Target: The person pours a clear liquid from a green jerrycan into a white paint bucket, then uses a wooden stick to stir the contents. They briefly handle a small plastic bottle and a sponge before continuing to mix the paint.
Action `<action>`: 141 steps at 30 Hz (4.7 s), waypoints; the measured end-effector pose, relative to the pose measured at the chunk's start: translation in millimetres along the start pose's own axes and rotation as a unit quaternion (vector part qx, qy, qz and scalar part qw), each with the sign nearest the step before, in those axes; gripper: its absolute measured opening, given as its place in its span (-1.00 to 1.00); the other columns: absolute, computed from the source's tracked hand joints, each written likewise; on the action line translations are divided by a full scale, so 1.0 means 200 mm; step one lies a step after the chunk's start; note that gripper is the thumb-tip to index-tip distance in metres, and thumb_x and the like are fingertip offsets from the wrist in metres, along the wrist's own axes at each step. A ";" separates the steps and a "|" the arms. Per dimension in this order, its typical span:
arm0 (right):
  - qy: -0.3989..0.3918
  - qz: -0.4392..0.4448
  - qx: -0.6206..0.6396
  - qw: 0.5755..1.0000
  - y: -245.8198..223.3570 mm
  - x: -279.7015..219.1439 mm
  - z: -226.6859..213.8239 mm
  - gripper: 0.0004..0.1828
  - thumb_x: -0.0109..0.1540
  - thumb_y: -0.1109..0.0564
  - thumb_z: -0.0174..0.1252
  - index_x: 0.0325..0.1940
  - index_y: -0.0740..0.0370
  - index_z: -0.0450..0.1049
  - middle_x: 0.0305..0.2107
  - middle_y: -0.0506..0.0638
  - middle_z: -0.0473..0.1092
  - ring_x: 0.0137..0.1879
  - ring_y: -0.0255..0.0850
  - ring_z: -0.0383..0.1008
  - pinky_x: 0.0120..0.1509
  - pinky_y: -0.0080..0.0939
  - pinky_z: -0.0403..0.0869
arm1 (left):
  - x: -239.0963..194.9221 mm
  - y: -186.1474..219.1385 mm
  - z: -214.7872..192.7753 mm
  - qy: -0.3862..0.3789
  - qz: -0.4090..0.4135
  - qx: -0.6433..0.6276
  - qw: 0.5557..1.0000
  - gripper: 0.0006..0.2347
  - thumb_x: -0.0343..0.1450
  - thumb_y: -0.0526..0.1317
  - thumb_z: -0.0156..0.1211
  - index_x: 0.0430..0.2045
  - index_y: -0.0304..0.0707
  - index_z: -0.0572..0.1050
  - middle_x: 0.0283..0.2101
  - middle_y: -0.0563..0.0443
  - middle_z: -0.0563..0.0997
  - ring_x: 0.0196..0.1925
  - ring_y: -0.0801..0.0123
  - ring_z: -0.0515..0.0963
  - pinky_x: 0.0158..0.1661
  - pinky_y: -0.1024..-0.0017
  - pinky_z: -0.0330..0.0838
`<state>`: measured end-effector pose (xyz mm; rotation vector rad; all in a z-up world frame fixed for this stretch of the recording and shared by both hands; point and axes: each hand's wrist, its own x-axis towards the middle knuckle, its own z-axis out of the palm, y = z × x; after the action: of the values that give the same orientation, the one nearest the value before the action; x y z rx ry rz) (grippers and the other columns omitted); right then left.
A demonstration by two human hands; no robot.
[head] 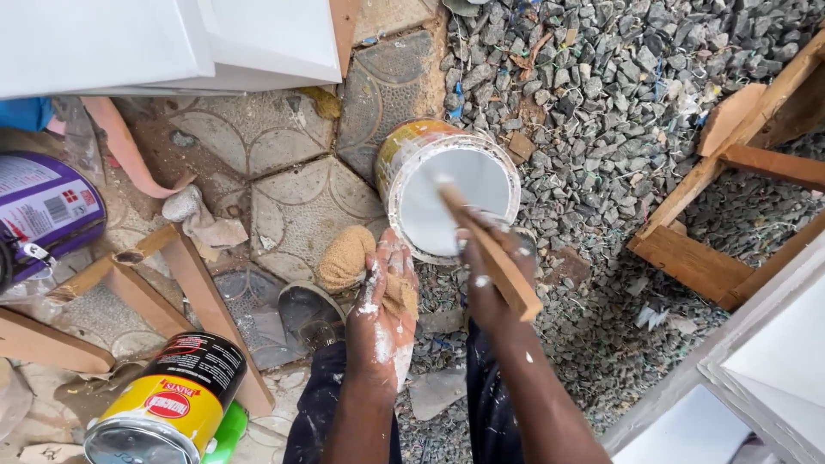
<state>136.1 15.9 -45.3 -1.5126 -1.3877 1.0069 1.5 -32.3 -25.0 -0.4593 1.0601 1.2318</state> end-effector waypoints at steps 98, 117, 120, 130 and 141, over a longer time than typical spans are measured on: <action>-0.294 0.512 -0.101 0.801 -0.06 -0.17 -0.69 -0.55 0.39 -0.07 -0.14 -0.10 0.22 0.61 -0.47 0.12 0.60 -0.37 -0.08 0.55 -0.19 -0.11 0.48 | -0.09 -0.40 0.16 0.132 -0.008 -0.089 0.987 -0.35 0.51 0.11 -0.13 0.51 -0.05 -0.09 0.56 -0.31 -0.19 0.58 -0.04 -0.12 0.45 0.06 -0.25; -0.327 0.538 -0.314 0.711 -0.12 -0.40 -1.22 -0.33 0.29 -0.28 -0.23 0.51 -0.27 0.22 -0.05 0.02 0.60 -0.12 -0.13 0.61 -0.01 -0.16 0.48 | -0.06 -0.41 0.13 0.149 -0.010 -0.096 0.984 -0.31 0.46 0.07 -0.01 0.49 -0.12 -0.07 0.55 -0.29 -0.07 0.57 -0.05 -0.01 0.44 0.05 -0.11; -0.327 0.469 -0.104 0.814 0.06 -0.35 -1.06 -0.52 0.36 -0.02 -0.20 0.28 0.11 0.42 -0.28 -0.01 0.62 -0.59 -0.33 0.39 -0.57 -0.39 0.44 | -0.04 -0.44 0.11 0.155 -0.011 -0.102 0.983 -0.32 0.45 0.05 0.00 0.49 -0.10 -0.05 0.56 -0.28 -0.05 0.57 -0.01 0.03 0.44 0.07 -0.07; -0.330 0.477 -0.216 0.785 -0.07 -0.15 -0.92 -0.50 0.40 -0.13 -0.14 -0.08 0.12 0.68 -0.62 -0.05 0.29 -0.52 -0.28 0.12 -0.39 -0.19 0.09 | -0.04 -0.44 0.10 0.126 -0.003 -0.101 0.987 -0.29 0.44 0.06 0.05 0.49 -0.10 -0.06 0.55 -0.30 -0.07 0.57 -0.04 0.01 0.42 0.07 -0.07; -0.308 0.472 -0.309 0.766 -0.10 -0.40 -1.37 -0.36 0.36 -0.25 -0.16 -0.40 0.28 0.60 -0.54 0.06 0.46 -0.48 -0.14 0.37 -0.30 -0.13 0.21 | -0.15 -0.35 0.17 0.125 -0.038 -0.041 0.991 -0.38 0.50 0.03 -0.12 0.49 0.03 -0.11 0.58 -0.04 -0.14 0.59 0.18 -0.03 0.44 0.21 -0.08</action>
<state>382.2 -79.2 67.3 -2.6858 -1.4440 1.9144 81.2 -43.9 -1.1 -0.7267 1.1948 1.1727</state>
